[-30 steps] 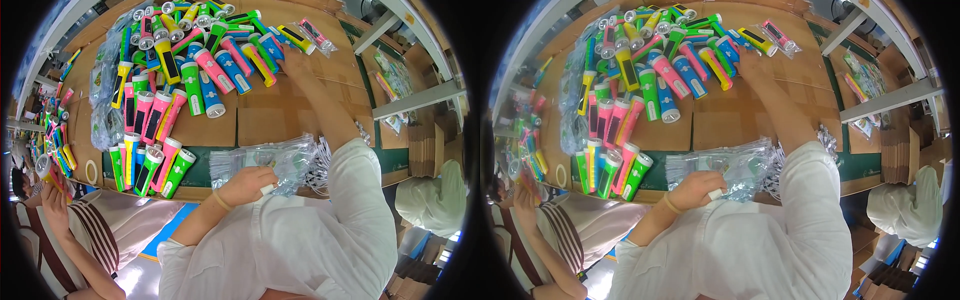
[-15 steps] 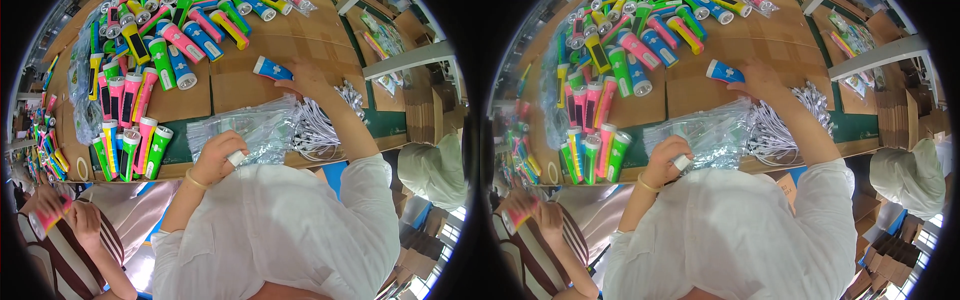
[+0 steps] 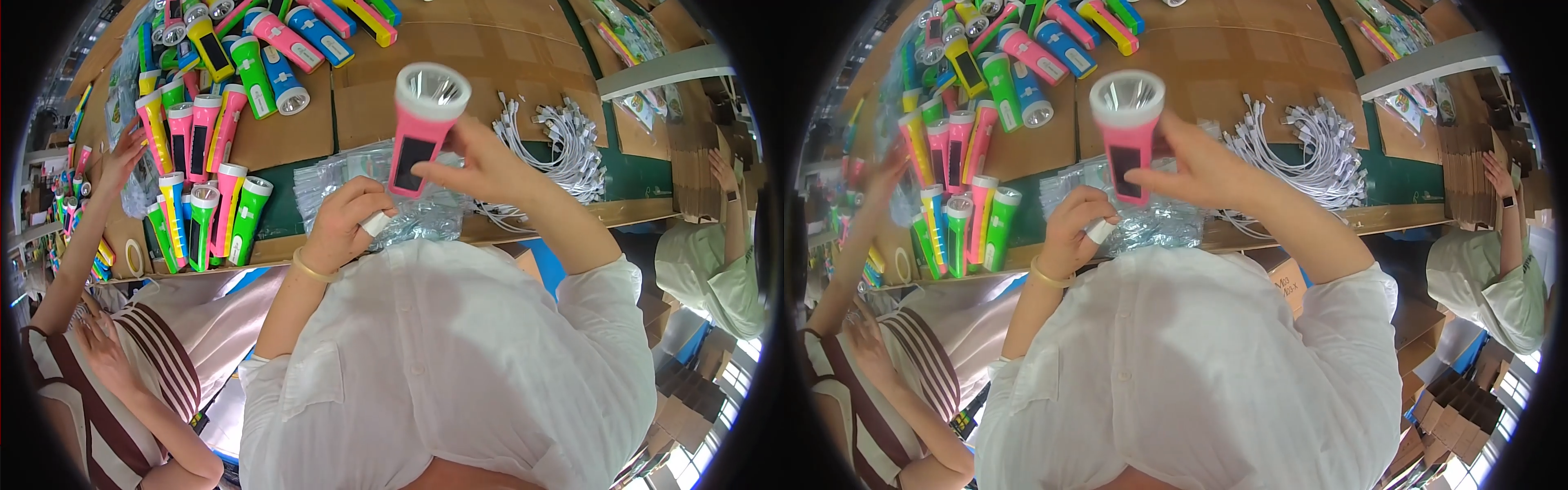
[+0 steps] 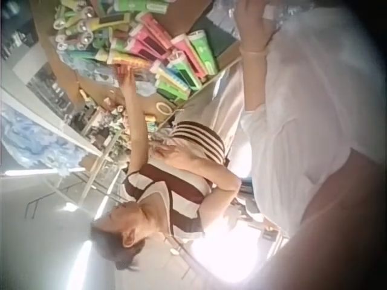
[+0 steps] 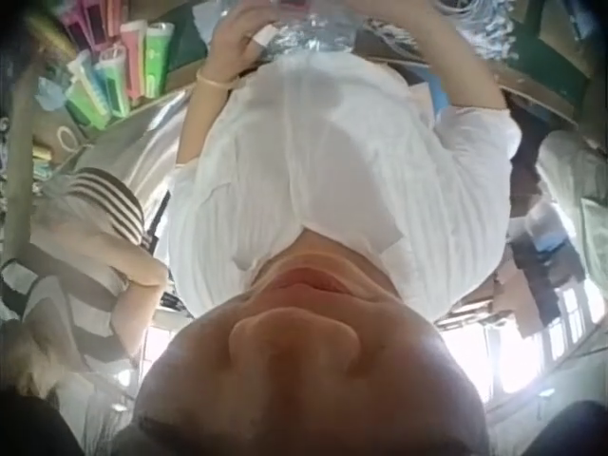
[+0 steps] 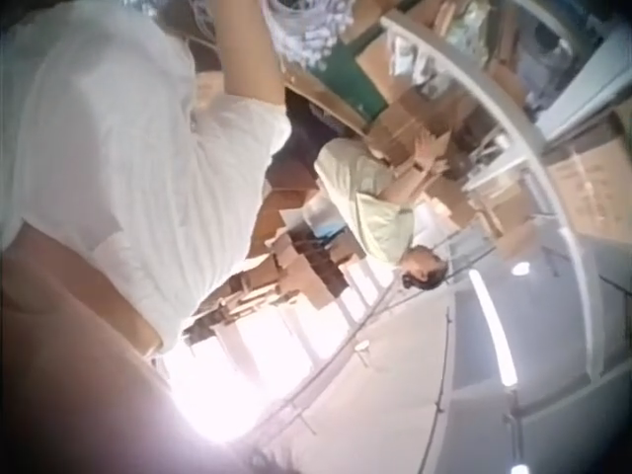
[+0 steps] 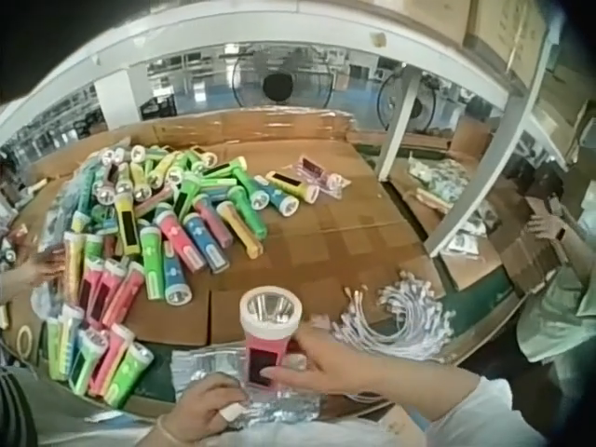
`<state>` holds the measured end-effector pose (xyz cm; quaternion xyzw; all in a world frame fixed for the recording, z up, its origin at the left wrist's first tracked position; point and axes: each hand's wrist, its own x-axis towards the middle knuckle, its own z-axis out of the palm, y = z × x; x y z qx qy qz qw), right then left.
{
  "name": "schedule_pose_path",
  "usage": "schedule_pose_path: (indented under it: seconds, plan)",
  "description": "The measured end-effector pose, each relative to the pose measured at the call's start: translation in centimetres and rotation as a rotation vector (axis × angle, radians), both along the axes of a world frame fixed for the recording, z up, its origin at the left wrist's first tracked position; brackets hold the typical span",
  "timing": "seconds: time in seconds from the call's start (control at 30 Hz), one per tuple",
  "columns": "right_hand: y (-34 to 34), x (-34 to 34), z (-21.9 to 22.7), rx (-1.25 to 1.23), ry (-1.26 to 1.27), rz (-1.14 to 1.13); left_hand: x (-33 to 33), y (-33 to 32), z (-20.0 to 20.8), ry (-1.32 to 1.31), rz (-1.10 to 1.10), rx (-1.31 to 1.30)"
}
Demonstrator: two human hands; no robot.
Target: Packaging flashlights and charging cables into individual plastic bags on a factory line.
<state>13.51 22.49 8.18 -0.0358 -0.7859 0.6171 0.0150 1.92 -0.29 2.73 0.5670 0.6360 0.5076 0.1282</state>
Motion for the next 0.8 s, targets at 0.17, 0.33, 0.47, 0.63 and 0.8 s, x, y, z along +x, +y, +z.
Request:
schedule_pose_path:
  seconds: [0.17, 0.33, 0.47, 0.63, 0.8]
  plan:
    - [-0.9, 0.8, 0.8, 0.467, -0.282, 0.265, 0.0, -0.2, 0.1, 0.017, 0.12, 0.052]
    - [-0.3, 0.8, 2.6, 0.728, -0.433, 0.446, -0.3, -1.0, -0.6, -0.022, 0.046, 0.01]
    - [-2.4, 1.2, -0.2, 0.903, -0.314, 0.456, -0.3, 1.0, 0.2, -0.018, -0.123, 0.016]
    - [-0.5, 1.5, -2.6, 0.792, -0.101, 0.328, -0.5, 1.5, -0.9, 0.05, 0.028, -0.003]
    - [8.9, 7.6, -4.6, 1.195, -0.48, -0.193, -0.4, 0.1, -1.8, 0.04, 0.116, -0.068]
